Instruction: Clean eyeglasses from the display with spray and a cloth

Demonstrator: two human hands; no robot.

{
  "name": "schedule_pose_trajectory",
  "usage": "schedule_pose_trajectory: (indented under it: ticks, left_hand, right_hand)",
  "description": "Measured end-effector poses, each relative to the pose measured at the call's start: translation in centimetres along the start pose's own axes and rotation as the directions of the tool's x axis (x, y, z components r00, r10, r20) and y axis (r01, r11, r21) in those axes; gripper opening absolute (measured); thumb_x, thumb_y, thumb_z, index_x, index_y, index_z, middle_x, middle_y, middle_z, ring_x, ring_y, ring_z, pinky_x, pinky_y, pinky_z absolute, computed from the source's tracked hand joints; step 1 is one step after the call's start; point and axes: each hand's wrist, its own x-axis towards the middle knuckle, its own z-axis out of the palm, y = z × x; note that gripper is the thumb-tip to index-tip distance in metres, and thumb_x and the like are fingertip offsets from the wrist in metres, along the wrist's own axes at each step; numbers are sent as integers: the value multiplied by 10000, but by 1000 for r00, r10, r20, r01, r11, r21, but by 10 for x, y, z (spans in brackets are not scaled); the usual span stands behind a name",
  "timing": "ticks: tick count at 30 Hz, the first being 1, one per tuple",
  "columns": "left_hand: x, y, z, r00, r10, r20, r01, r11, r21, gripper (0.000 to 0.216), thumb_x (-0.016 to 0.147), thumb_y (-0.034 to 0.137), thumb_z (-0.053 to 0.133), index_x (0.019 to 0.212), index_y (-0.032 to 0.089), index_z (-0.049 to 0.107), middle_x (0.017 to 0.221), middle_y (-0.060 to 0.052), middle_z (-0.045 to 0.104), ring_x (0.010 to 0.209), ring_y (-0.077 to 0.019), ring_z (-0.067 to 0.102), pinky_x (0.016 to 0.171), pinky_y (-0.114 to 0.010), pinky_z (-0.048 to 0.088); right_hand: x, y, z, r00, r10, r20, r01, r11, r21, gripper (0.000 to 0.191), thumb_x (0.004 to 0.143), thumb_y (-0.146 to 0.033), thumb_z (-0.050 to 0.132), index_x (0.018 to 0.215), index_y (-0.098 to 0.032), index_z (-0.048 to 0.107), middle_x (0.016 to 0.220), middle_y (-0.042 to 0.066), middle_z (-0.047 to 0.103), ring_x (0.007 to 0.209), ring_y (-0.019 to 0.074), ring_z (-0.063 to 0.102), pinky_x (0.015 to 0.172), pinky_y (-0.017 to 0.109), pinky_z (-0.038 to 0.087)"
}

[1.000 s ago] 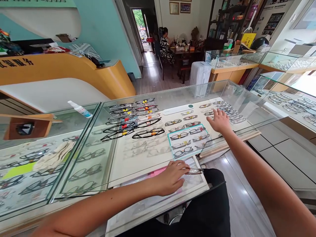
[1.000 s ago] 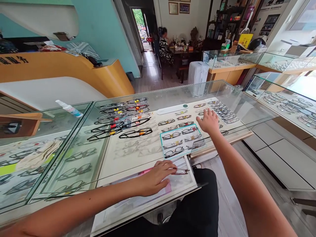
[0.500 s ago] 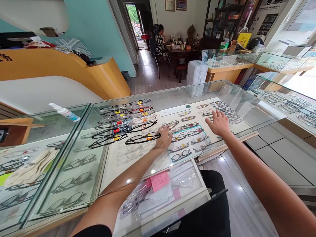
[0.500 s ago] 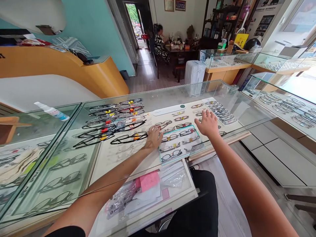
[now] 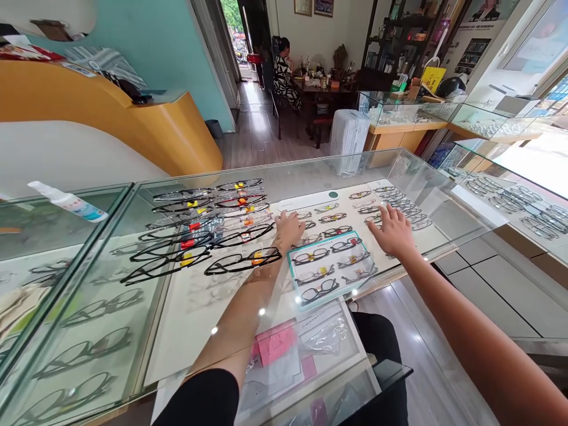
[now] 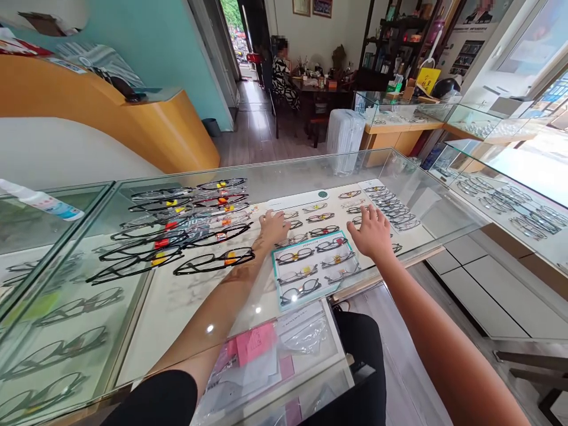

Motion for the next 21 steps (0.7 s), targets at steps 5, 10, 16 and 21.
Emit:
schedule_pose_trajectory:
  ticks: [5,10,16,21]
  left_hand:
    - [11,4,10,998,-25,66,24,1000,14,482,1106,457,464,1329,210,812,1633,-151,657,1608,-458,343,1255,-635,275]
    - [17,2,15,993,-59,103,57,998,25,505,1113,480,451,1354,214,807,1682,-148,617,1603,-465,332,1258,-632,275]
    - [15,4,7,994,-54,91,52,998,21,470,1099,459,495,1335,183,794,1724,-175,565,1623,-486,324,1270,-656,283]
    - [-18,30,-13,1000,11,-6,-11,1000,-21,391,1122,419,470,1279,188,744,1658,-201,588,1595,-435,370,1273,-617,288]
  right_hand:
    - [-1,-1,0,1000,-1,-5,1,1000,12,824,1132,-613,330,1798,-128,339,1900,166,288,1743,410,266,1394,591,266]
    - [-1,-1,0,1000,-1,-7,1,1000,17,829,1130,-610,335,1797,-119,339,1898,165,294,1742,413,266,1398,590,261]
    - [0,1,0,1000,-7,-12,7,1000,19,828,1124,-614,346,1790,-122,346,1894,170,303,1736,421,273,1393,604,265]
    - [2,2,2,1000,-8,-15,9,999,31,848,1120,-636,328,1789,-116,342,1898,170,291,1736,421,267,1392,596,263]
